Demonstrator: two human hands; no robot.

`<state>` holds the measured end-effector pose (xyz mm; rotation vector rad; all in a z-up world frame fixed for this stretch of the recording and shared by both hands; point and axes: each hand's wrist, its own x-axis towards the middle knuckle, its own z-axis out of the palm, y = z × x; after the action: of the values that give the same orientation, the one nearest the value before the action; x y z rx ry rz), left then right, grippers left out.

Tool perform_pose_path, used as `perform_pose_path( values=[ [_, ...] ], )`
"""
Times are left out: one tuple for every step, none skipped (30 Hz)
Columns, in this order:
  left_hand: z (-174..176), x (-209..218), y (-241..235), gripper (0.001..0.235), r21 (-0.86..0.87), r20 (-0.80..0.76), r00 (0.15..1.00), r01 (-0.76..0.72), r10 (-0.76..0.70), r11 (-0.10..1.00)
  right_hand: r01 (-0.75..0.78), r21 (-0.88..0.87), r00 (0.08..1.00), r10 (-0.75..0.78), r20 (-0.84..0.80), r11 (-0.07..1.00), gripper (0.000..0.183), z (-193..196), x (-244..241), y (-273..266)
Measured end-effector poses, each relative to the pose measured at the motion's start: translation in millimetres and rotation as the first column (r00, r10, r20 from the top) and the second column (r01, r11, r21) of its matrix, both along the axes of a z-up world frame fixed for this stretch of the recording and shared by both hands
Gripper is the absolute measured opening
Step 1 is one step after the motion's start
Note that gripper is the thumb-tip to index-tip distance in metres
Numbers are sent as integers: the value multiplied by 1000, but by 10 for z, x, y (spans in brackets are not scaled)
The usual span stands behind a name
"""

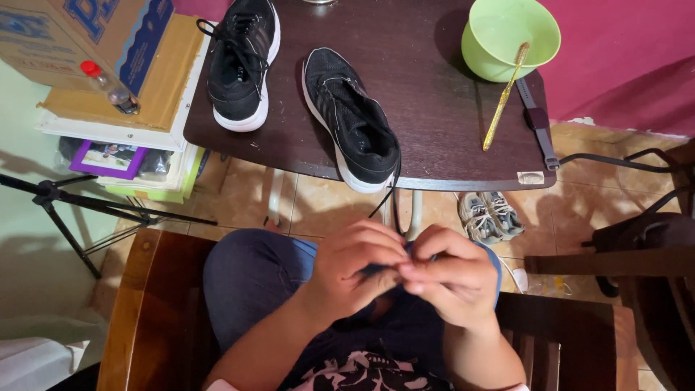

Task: The person sits cross-legged on a chair and laces a black sneaker. They thread the laces through the eyelets from the bottom up, pull them tight, and continue lacing toward the top of the shoe.

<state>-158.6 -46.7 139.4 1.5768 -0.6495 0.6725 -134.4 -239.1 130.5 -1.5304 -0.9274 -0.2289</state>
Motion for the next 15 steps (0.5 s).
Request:
perform_pose_path(
  values=[
    [-7, 22, 38, 20, 37, 35, 998, 55, -56, 998, -3, 2, 997, 3, 77, 1000, 14, 52, 0, -45],
    [-14, 44, 73, 23, 75, 67, 991, 108, -113, 991, -7, 4, 988, 6, 153, 1000, 14, 105, 1, -92],
    [-115, 169, 99, 23, 75, 68, 991, 112, -117, 991, -3, 4, 988, 2, 154, 1000, 14, 165, -27, -169],
    [-215, 294, 124, 25, 162, 89, 996, -40, 26, 986, -77, 121, 976, 50, 210, 990, 9, 226, -57, -245],
    [-313, 408, 150, 30, 242, 120, 978, -195, 170, 951, -159, 232, 959, 93, 269, 960, 13, 290, -87, -320],
    [-345, 499, 197, 30, 241, 119, 978, -195, 170, 951, -158, 231, 959, 94, 268, 960, 13, 581, -470, -316],
    [-374, 616, 240, 33, 404, 121, 942, -335, 313, 851, 271, 0, 962, -271, -27, 962, 14, 867, -832, -316],
    [-401, 734, 285, 35, 551, 148, 882, -449, 447, 704, 572, -324, 736, -646, -203, 754, 35, 1147, -1198, -317],
    [-499, 799, 294, 35, 548, 149, 883, -449, 445, 706, 574, -325, 735, -648, -199, 751, 35, 1332, -1115, 40],
    [-597, 869, 301, 36, 591, 147, 868, -461, 474, 662, 713, -190, 644, -737, -204, 675, 13, 1516, -1027, 396],
    [-691, 952, 315, 38, 631, 151, 852, -473, 501, 615, 825, -51, 539, -810, -231, 563, 44, 1692, -933, 754],
    [-735, 981, 306, 38, 628, 156, 852, -476, 499, 616, 826, -46, 539, -811, -227, 561, 44, 1570, -925, 526],
    [-789, 995, 299, 35, 609, 187, 827, -521, 530, 598, 661, 104, 738, -619, -270, 743, 24, 1447, -918, 300],
    [-845, 1010, 294, 31, 590, 217, 800, -564, 559, 578, 445, 257, 884, -375, -277, 858, 30, 1323, -912, 77],
    [-914, 1047, 272, 31, 589, 215, 798, -566, 563, 577, 442, 255, 886, -372, -277, 860, 30, 1197, -789, -84]
  ],
)
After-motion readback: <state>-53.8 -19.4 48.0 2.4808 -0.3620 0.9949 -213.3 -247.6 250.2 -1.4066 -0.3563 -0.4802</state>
